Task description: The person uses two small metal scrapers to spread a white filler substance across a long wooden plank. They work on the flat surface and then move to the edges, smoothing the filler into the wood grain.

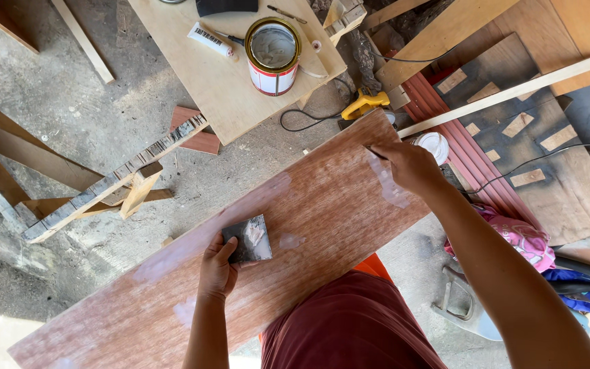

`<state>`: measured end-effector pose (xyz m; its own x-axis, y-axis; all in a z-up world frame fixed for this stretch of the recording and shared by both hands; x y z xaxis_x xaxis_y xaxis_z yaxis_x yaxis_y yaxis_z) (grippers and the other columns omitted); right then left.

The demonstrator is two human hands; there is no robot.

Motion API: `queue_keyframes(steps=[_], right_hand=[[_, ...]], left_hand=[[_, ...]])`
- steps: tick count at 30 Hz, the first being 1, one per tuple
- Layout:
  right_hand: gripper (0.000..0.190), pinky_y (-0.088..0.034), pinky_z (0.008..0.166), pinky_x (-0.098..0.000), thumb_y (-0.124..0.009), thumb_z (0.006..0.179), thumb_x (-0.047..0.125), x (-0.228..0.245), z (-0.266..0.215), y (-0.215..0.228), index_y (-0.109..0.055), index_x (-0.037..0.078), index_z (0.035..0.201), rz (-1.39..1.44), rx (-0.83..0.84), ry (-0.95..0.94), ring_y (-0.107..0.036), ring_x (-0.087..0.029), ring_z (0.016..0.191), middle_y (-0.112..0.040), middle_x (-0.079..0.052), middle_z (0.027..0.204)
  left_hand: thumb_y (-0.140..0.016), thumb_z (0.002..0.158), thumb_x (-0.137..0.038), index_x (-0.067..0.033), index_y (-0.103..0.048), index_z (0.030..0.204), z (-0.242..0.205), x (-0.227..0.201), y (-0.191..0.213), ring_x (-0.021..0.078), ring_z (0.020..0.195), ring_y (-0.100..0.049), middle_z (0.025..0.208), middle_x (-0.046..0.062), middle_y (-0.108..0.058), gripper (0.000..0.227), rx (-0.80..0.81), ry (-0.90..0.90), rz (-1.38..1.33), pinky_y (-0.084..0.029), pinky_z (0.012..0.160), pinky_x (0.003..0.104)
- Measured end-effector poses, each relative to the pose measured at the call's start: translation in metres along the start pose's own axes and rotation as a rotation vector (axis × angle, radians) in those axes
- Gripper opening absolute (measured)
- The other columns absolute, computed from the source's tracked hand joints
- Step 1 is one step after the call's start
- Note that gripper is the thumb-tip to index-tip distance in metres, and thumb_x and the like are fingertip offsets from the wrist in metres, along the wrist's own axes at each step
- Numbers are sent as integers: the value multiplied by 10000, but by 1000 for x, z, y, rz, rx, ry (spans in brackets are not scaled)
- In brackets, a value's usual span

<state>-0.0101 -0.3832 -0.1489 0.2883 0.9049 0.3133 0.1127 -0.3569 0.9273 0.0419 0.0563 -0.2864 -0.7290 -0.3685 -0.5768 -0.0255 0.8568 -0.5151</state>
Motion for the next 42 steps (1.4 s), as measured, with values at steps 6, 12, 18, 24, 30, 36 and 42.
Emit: queue_keyframes(steps=[6, 12, 18, 24, 30, 36, 42], right_hand=[[531, -517, 1053, -456, -560, 908, -26, -24, -21, -56, -646, 120, 1411, -237, -54, 273, -613, -357, 1312, -677, -172, 1376], [636, -294, 1247, -487, -510, 928, -38, -42, -64, -81, -543, 216, 1510, -124, 91, 202, -426, -329, 1473, -511, -114, 1551], [740, -248, 1245, -481, -555, 888, -14, -66, -122, -101, -459, 272, 1565, -139, 214, 255, -306, -285, 1529, -408, -31, 1634], [585, -412, 1161, -454, -498, 843, -94, -24, -112, -19, -716, 165, 1319, 163, 220, 255, -596, -313, 1324, -695, -130, 1354], [530, -490, 1105, -478, -483, 920, -96, -12, -40, 21, -685, 123, 1359, 238, 107, -3, -618, -323, 1298, -689, -119, 1368], [576, -469, 1122, -467, -504, 915, -154, 0, 29, -1, -663, 141, 1384, -17, 116, 130, -613, -300, 1317, -689, -94, 1371], [640, -422, 1182, -409, -478, 892, -214, 8, 21, -12, -642, 136, 1402, -98, 148, 243, -604, -269, 1342, -691, -136, 1356]], left_hand=[[-582, 951, -15, -45, -642, 1172, -1, -2, -3, 399, 703, -767, 888, 201, -736, 231, -7, -8, -2, -659, 511, 564], [-584, 945, -12, -44, -647, 1163, 1, -3, -2, 411, 689, -761, 883, 218, -740, 229, -21, -13, -4, -654, 508, 580], [-578, 954, -17, -47, -646, 1162, 0, -1, -2, 423, 698, -759, 889, 224, -741, 220, -12, -6, -4, -652, 521, 592], [-578, 959, -19, -45, -651, 1167, 3, 2, 3, 435, 695, -756, 898, 222, -743, 223, -34, -15, -3, -650, 511, 605], [-578, 960, -26, -50, -652, 1196, -1, 8, -3, 415, 666, -755, 864, 203, -738, 248, -53, 17, 59, -654, 500, 580], [-581, 955, -24, -53, -663, 1203, 3, 20, -3, 406, 664, -757, 858, 206, -738, 262, -59, 26, 94, -655, 504, 569], [-578, 962, -18, -29, -673, 1191, 4, 27, -8, 403, 694, -765, 867, 209, -737, 249, -14, 18, 124, -666, 524, 578]])
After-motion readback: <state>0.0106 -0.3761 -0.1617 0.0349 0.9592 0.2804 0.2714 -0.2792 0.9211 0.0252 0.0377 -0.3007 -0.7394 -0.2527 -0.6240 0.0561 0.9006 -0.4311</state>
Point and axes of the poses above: each hand's wrist, its own z-axis towards the middle knuckle, its own y-axis out of the back of the hand, x = y × z, the point moved 8 cm from there along z, towards the middle knuckle
